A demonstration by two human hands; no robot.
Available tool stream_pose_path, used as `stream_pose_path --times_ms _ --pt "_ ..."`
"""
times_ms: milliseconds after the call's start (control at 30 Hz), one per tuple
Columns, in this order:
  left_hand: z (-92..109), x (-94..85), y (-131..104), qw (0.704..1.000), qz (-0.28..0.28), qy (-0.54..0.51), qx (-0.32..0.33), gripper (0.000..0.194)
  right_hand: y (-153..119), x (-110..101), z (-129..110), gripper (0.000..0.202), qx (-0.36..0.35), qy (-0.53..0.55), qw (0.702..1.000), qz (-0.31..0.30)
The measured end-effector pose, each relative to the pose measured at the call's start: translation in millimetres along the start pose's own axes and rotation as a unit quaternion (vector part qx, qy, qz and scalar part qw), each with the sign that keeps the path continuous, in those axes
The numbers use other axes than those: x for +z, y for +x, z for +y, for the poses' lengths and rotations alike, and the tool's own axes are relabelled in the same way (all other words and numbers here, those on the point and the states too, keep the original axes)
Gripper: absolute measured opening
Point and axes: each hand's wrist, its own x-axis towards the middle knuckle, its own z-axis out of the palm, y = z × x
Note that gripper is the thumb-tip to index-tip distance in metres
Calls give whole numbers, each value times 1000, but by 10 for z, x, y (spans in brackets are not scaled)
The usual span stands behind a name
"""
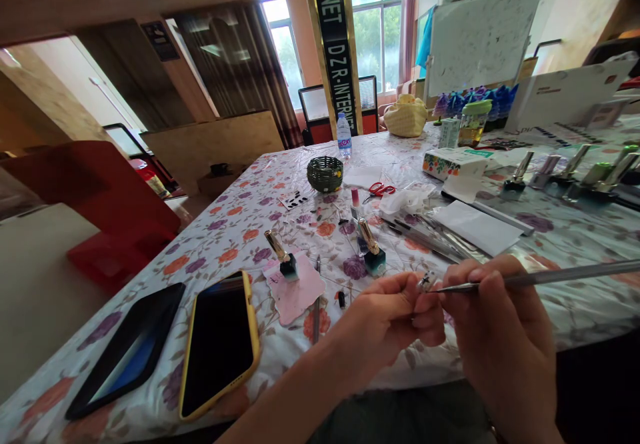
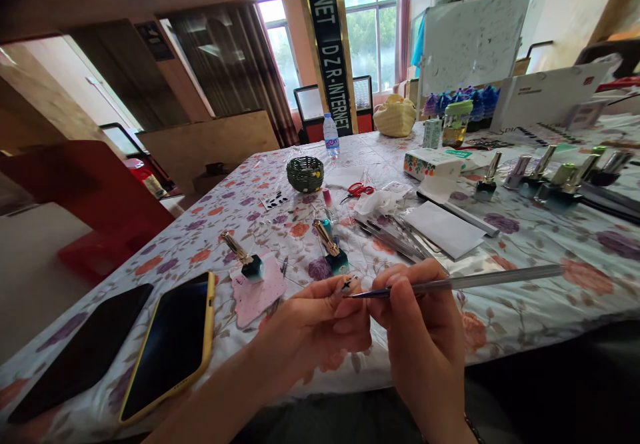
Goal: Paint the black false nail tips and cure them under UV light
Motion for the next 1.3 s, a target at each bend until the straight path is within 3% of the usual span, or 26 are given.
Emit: stream_pose_path --times_ms 300,533,1300 --pt "6 -14 9 1000 -27 -2 1 17 -39 2 23 7 -52 -23 998 0" --pt "11 5 -2 1000 -18 1 1 18 -43 -21 48 6 -77 -33 996 -11" --pt "-2 5 3 1000 -5 -1 7 18 -9 27 13 7 -59 -15 998 5"
